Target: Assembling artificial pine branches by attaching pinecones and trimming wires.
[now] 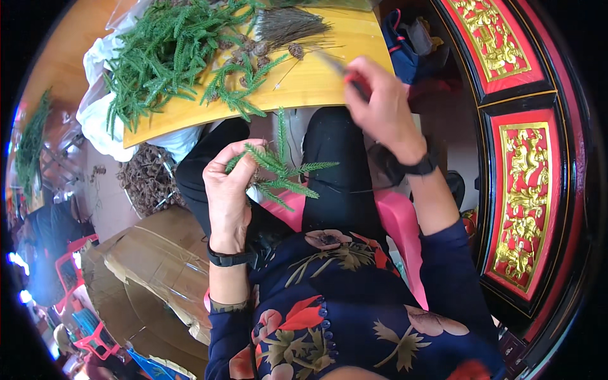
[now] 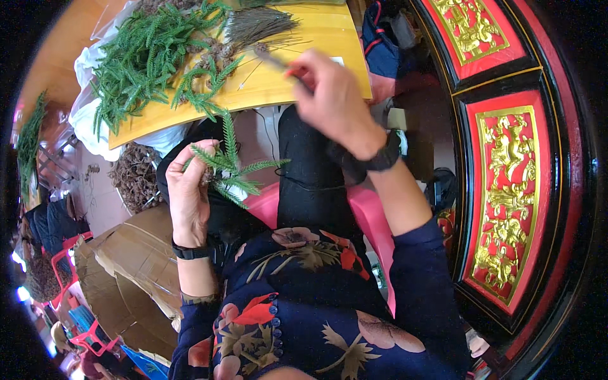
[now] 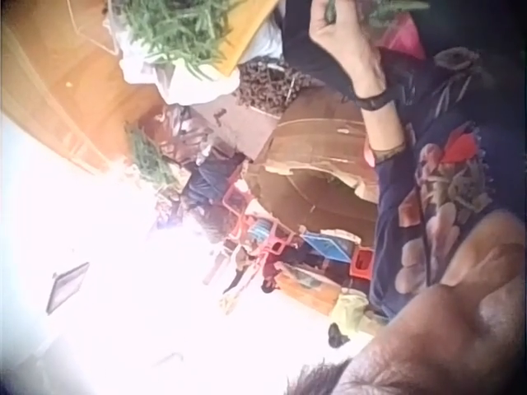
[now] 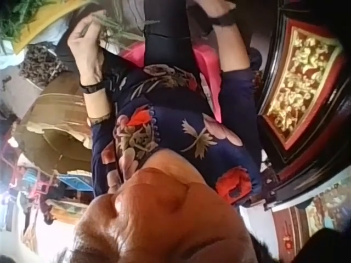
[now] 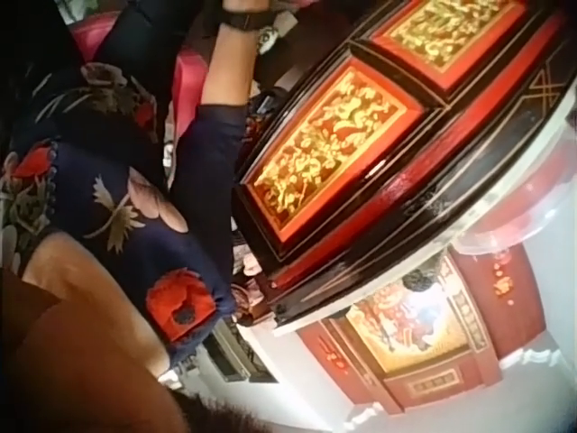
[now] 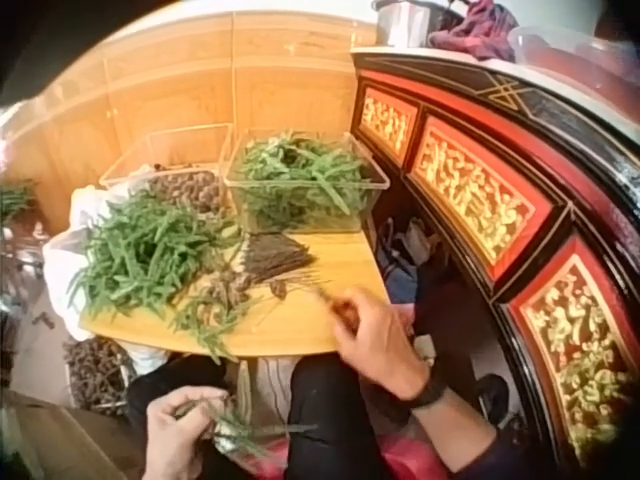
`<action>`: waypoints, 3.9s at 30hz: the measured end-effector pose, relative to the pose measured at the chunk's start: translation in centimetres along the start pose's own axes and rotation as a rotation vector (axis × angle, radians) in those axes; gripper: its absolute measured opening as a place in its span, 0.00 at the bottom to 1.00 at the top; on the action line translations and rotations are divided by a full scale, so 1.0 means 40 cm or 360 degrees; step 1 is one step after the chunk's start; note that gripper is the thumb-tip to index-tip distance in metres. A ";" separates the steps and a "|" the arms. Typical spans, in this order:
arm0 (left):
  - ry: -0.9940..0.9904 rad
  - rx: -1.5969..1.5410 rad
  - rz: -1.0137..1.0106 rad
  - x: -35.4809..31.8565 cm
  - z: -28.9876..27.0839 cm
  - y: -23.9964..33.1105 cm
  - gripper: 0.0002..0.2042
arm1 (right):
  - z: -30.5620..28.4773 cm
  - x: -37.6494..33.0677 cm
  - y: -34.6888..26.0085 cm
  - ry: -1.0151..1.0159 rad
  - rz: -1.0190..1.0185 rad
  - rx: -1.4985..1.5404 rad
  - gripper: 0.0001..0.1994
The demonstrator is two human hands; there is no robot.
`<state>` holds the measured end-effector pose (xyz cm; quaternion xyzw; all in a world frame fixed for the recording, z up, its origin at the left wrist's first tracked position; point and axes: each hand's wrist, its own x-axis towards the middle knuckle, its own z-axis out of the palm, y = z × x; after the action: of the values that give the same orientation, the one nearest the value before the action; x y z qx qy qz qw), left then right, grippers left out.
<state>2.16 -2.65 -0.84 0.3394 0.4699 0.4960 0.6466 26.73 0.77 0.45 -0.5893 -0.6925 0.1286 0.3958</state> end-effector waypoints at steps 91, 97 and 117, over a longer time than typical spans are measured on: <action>-0.0637 -0.0462 -0.0401 -0.117 -0.038 0.058 0.08 | 0.008 -0.130 -0.137 -0.0483 -0.0575 0.0307 0.14; -0.0418 0.0175 0.0146 -0.200 -0.031 0.071 0.07 | 0.001 -0.206 -0.198 -0.0596 -0.0296 0.0428 0.12; 0.0210 0.0989 0.0970 -0.213 0.003 0.002 0.06 | -0.008 -0.278 -0.236 -0.0162 -0.0060 0.0017 0.10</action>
<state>1.71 -10.80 1.57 0.6083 0.5154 0.5199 0.3065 20.13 -12.11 2.35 -0.5667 -0.7221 0.1545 0.3656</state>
